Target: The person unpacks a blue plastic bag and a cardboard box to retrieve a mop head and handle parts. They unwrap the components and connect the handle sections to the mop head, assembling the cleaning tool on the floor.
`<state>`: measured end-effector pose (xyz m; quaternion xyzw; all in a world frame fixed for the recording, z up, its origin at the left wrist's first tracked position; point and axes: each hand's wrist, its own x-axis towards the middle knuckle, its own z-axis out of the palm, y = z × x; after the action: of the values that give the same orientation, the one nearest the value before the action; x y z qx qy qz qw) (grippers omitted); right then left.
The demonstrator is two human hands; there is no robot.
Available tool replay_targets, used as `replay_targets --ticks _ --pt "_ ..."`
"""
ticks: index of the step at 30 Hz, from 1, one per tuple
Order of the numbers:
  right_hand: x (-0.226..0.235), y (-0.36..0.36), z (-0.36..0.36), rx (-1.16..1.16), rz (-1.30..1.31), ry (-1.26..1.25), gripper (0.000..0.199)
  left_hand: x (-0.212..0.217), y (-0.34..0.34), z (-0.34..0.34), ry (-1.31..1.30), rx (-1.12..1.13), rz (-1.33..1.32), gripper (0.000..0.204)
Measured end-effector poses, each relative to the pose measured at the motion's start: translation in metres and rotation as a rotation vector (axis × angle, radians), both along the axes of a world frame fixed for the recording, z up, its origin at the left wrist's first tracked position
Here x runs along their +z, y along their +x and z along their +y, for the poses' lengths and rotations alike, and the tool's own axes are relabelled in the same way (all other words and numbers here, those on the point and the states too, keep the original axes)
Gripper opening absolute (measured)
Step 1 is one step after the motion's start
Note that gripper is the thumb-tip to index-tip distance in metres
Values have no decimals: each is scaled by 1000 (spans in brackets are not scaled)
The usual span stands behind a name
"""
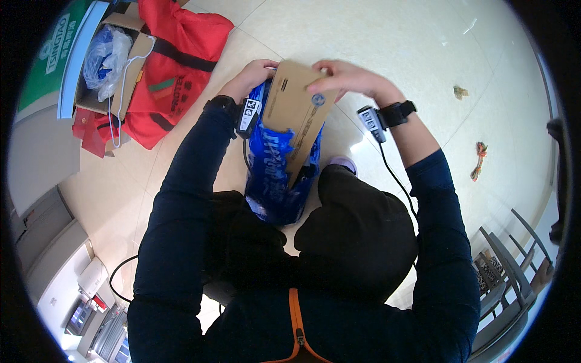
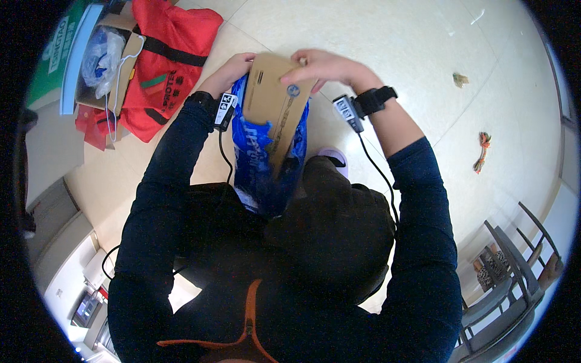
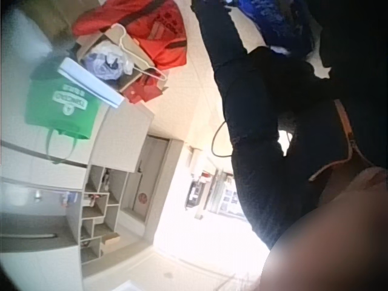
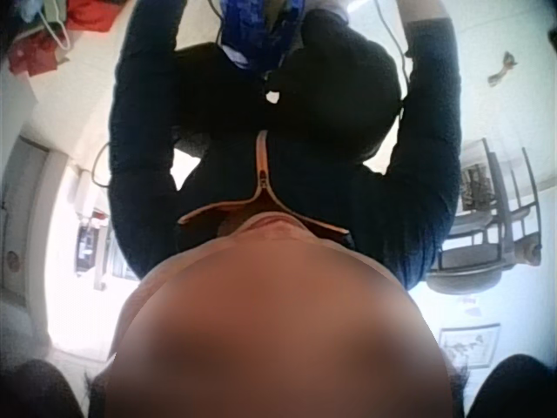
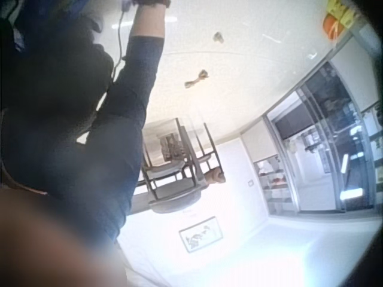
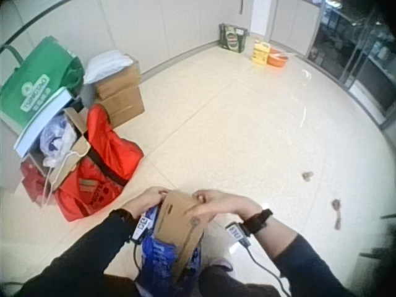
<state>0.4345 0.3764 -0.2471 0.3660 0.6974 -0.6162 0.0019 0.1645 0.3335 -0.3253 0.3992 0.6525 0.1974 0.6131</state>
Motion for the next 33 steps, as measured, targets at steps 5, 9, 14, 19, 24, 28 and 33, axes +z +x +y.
replay_targets --ticks 5,9,14,19,24,28,33 --pt "23 88 72 -206 208 317 81 -1 -35 -13 115 -32 -88 36" --pt "43 188 113 -795 195 166 62 0 -65 -13 -41 19 -316 47" --pt "-3 250 103 -1128 439 -83 55 4 -79 -3 37 -12 -325 61" --pt "-104 214 57 -1369 647 -230 55 14 -60 -6 14 -67 47 68" --pt "-148 188 25 -1498 185 -170 49 18 -45 -17 -246 45 -83 63" --pt "-124 156 19 -1121 -247 606 39 10 -43 -20 -156 84 -39 54" --pt "-79 20 -26 -352 235 427 24 1 -41 -17 -161 76 -32 48"
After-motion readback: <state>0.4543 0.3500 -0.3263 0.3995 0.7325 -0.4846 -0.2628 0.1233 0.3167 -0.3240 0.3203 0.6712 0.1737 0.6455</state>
